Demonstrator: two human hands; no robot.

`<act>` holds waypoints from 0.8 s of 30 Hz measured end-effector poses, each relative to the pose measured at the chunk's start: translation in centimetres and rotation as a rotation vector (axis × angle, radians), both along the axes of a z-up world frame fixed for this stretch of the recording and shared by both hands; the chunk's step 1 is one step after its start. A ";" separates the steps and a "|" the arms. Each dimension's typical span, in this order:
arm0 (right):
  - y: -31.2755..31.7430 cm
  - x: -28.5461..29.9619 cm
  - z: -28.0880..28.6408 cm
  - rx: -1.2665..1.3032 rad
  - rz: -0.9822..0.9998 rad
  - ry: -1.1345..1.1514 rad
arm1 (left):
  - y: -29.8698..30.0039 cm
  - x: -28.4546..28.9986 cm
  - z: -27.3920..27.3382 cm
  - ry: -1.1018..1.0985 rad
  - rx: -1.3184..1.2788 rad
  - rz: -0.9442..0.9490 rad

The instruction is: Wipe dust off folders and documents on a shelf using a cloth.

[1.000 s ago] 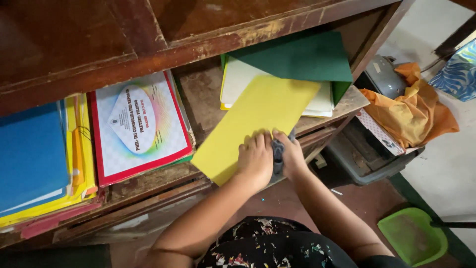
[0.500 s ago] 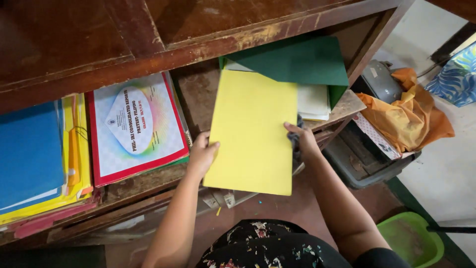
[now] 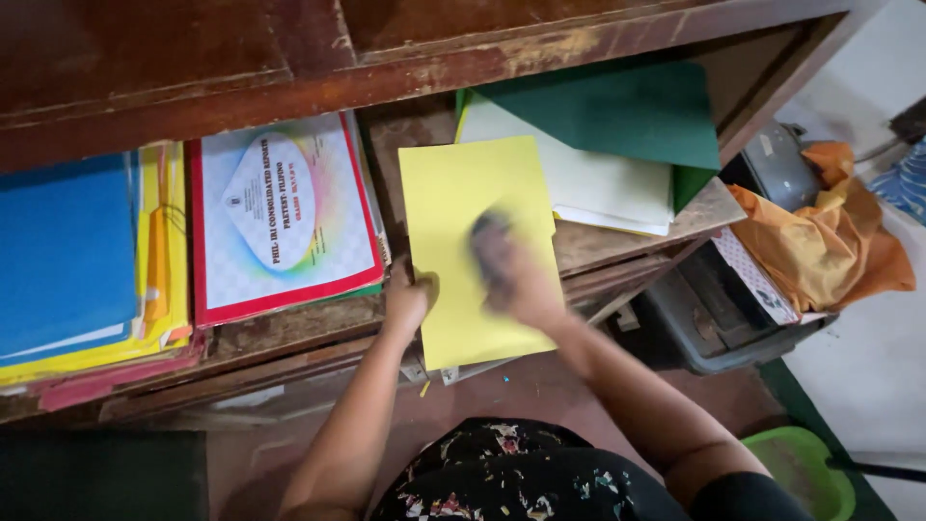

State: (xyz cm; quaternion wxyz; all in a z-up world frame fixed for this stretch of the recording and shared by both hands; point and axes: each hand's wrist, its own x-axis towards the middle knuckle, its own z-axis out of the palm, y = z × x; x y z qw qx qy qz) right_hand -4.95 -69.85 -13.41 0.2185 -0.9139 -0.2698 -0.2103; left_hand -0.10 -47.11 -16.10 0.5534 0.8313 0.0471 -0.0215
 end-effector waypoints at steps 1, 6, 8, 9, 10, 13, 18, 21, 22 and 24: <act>1.9 -1.5 1.2 0.000 0.008 0.002 | 0.5 0.1 0.2 0.002 0.000 0.008; 1.6 1.1 0.4 -0.147 -0.056 -0.271 | 1.2 0.4 0.4 0.184 -0.165 -0.050; -2.2 4.9 -2.9 -0.317 -0.381 -0.154 | 1.7 0.5 0.6 0.201 -0.234 -0.050; -4.1 6.6 -4.7 -0.486 -0.711 -0.028 | 1.9 0.4 0.7 0.223 -0.305 -0.055; -3.7 7.1 -3.7 -0.488 -0.706 -0.031 | 1.8 0.3 1.1 0.221 -0.308 -0.050; -1.4 8.3 -2.1 -0.328 -0.841 0.214 | 1.5 0.6 0.6 0.224 -0.285 -0.050; 8.3 7.5 -0.6 -0.419 -0.198 0.161 | 1.3 2.7 -4.7 0.203 0.081 -0.042; 6.8 9.9 1.9 -0.410 -0.155 -0.131 | 1.3 -0.7 2.6 0.205 -0.312 -0.043; 4.8 12.6 0.9 -0.408 -0.151 -0.134 | 1.3 -0.3 1.6 0.202 -0.311 -0.039; 0.8 18.0 -1.1 -0.244 -0.484 0.217 | 1.5 0.5 -0.4 0.213 -0.378 -0.029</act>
